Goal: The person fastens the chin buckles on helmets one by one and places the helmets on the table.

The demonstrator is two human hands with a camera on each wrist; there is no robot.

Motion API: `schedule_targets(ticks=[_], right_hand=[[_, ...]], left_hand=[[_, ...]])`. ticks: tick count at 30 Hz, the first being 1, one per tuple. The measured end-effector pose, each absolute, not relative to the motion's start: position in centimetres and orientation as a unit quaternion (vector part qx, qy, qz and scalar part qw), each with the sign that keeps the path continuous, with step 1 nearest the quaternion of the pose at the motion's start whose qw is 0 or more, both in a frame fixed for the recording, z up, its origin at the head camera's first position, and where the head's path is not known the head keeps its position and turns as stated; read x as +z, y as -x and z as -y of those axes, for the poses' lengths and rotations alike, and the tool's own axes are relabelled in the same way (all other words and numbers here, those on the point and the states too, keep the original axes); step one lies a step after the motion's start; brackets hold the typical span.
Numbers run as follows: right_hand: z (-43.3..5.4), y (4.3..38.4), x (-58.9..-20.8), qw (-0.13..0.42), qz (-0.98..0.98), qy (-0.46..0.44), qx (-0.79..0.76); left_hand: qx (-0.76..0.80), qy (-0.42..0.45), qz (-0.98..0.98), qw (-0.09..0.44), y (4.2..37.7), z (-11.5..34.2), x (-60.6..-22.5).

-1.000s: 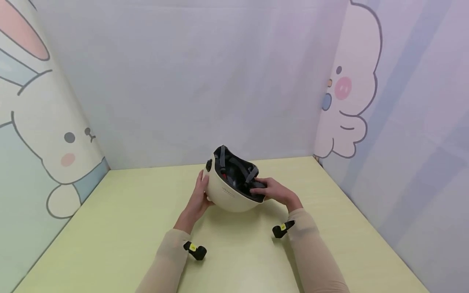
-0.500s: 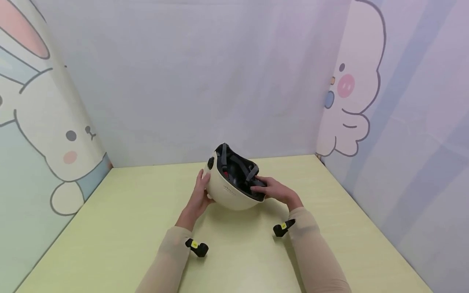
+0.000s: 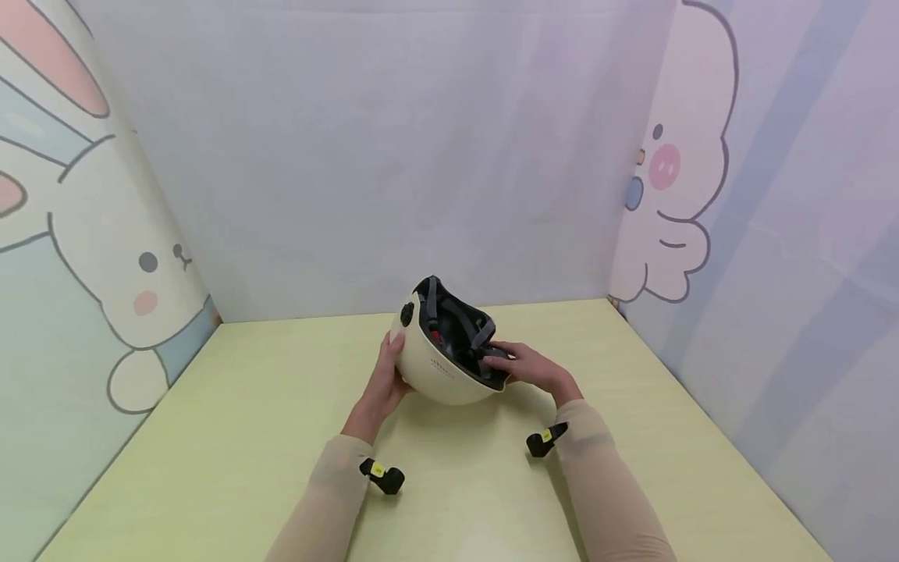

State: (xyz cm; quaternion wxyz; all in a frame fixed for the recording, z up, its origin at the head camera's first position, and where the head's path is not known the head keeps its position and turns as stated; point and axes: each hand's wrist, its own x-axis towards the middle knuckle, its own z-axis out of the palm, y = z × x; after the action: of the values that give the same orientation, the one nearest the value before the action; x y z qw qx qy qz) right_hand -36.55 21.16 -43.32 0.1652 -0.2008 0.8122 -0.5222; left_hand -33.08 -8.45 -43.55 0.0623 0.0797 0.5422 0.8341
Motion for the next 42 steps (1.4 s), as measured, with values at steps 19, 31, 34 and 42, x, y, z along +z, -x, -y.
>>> schedule_targets(ticks=[19, 31, 34, 42], right_hand=[[-22.8, 36.0, -42.4, 0.187, -0.818, 0.295, -0.456], [-21.8, 33.9, -38.2, 0.139, -0.857, 0.309, -0.388], [-20.8, 32.6, -36.0, 0.135, -0.844, 0.338, -0.395], [-18.3, 29.6, -32.8, 0.117, -0.841, 0.382, -0.366]], left_hand=[[0.821, -0.081, -0.562, 0.057, 33.0, 8.7, -43.2], [0.826, -0.072, -0.557, 0.055, 32.8, 9.0, -43.0], [0.828, -0.066, -0.554, 0.057, 32.9, 9.1, -42.9], [0.827, -0.061, -0.556, 0.059, 33.0, 9.2, -42.9]])
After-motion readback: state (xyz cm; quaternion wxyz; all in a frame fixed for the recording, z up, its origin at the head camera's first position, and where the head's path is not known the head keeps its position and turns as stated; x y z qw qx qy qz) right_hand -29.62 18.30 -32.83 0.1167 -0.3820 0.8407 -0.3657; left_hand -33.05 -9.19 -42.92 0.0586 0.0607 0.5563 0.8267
